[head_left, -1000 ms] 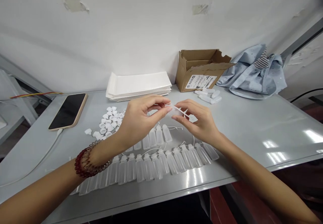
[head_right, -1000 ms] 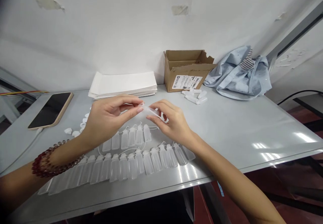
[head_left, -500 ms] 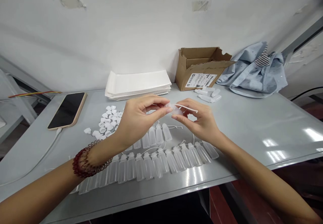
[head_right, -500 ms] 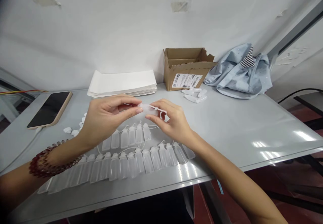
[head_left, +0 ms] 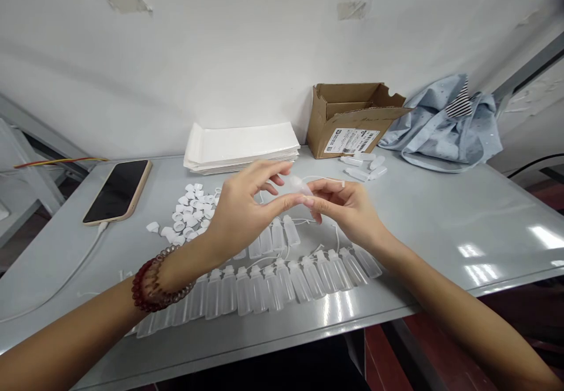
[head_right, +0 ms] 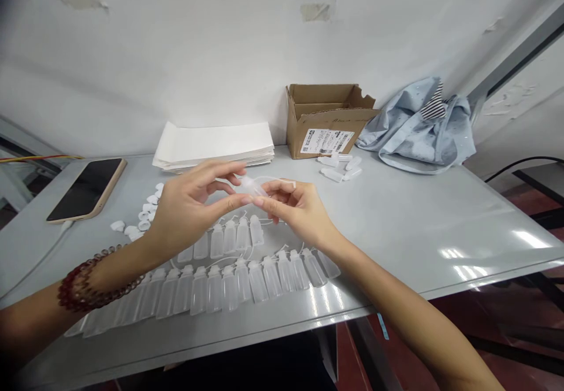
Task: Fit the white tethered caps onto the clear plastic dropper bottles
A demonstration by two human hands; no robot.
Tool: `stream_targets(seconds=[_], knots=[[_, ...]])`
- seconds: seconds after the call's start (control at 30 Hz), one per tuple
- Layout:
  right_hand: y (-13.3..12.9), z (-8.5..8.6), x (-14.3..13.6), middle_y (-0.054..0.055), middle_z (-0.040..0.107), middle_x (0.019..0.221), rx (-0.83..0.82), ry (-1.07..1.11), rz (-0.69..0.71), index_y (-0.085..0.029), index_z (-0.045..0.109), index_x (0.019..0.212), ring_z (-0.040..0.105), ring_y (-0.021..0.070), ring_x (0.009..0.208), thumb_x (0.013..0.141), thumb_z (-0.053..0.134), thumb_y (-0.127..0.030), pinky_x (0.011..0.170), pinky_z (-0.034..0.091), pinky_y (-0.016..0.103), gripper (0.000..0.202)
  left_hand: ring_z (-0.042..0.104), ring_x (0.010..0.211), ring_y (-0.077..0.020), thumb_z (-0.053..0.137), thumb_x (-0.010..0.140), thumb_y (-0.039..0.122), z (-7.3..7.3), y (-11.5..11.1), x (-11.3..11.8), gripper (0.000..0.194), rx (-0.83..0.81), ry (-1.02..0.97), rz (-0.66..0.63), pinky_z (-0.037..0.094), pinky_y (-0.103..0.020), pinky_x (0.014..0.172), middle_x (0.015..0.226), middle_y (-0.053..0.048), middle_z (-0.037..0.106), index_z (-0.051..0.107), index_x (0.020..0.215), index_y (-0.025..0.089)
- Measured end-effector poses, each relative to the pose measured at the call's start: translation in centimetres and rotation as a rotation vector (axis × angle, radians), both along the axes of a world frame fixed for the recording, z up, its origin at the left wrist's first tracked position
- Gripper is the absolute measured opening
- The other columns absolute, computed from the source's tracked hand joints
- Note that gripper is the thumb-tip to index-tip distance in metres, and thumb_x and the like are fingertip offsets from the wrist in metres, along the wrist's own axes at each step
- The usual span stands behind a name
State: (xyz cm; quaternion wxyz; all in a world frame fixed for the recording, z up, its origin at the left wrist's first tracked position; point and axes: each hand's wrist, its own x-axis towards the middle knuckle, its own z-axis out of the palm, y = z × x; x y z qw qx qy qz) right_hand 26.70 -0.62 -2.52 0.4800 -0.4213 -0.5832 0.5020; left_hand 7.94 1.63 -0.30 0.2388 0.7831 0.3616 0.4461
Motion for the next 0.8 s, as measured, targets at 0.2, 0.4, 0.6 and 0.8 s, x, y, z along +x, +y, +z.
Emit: stream_targets(seconds=[0.2,0.4,0.6,0.8], knots=[[0.1,-0.2,0.0,0.001,0.065,0.071,-0.087,0.118,0.007,-0.016,0.069,0.082,0.056,0.0091,0.052,0.076,0.074,-0.032,0.052,0.049,0.025,0.018,0.061,0.097,-0.0220,0.072,0.078,0.030,-0.9,-0.4,0.6,0.042,0.378,0.279,0.006,0.053,-0.037,0.083,0.107,-0.011,0.062,0.054,0.114,0.015],[0.1,-0.1,0.2,0.002,0.066,0.075,-0.103,0.095,0.056,-0.015,0.069,0.081,0.056,0.0085,0.057,0.075,0.075,-0.029,0.054,0.048,0.023,0.017,0.058,0.091,-0.0273,0.062,0.082,0.026,-0.7,0.3,0.8,0.026,0.616,0.438,-0.015,0.051,-0.041,0.078,0.093,-0.015,0.063,0.054,0.099,0.008],[1.3,0.5,2.6,0.006,0.067,0.103,-0.071,0.124,0.176,-0.022,0.058,0.113,0.065,0.0188,0.092,0.070,0.079,-0.032,0.080,0.054,0.034,0.050,0.058,0.082,-0.0282,0.060,0.079,0.035,-0.7,1.1,0.2,0.028,0.693,0.451,0.008,0.047,-0.042,0.070,0.086,-0.013,0.065,0.055,0.096,0.013],[1.5,1.1,4.0,0.007,0.064,0.115,0.064,-0.143,0.158,-0.024,0.058,0.119,0.065,0.0213,0.098,0.080,0.070,-0.024,0.087,0.052,0.042,0.041,0.058,0.082,-0.0260,0.066,0.075,0.038,-1.6,0.7,0.4,0.033,0.530,0.420,-0.025,0.046,-0.041,0.074,0.087,-0.011,0.067,0.056,0.095,0.014]])
